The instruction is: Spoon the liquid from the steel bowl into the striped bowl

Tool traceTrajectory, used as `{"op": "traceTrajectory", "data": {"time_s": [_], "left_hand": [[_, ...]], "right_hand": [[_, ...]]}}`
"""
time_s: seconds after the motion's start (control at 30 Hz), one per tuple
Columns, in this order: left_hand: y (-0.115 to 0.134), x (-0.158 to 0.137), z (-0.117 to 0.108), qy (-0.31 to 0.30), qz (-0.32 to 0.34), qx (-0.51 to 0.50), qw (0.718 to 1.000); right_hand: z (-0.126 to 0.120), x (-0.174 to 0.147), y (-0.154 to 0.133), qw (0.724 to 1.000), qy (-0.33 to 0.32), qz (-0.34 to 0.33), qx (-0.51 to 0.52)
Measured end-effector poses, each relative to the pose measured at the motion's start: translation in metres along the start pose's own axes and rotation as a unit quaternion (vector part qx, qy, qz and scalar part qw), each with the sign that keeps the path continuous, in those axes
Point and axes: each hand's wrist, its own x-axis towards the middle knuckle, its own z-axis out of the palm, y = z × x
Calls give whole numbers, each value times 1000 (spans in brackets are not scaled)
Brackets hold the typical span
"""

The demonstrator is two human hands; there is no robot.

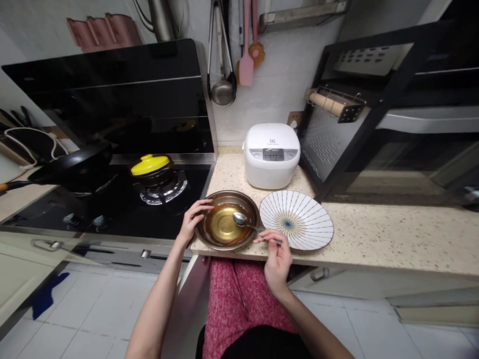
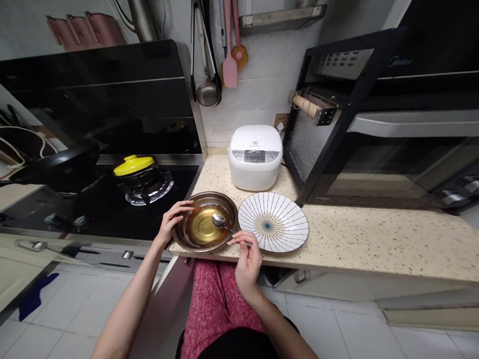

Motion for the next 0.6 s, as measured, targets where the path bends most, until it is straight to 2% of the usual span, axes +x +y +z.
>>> {"op": "traceTrajectory", "data": {"time_s": [0.33, 0.6], "left_hand": [[-2, -1, -1, 2, 1, -1, 1000], [-1, 0, 0, 3, -3, -7, 1000]], "right_hand": [[-20, 23, -15, 998, 57, -34, -7], [-37, 32, -10, 992, 70, -83, -68]]}}
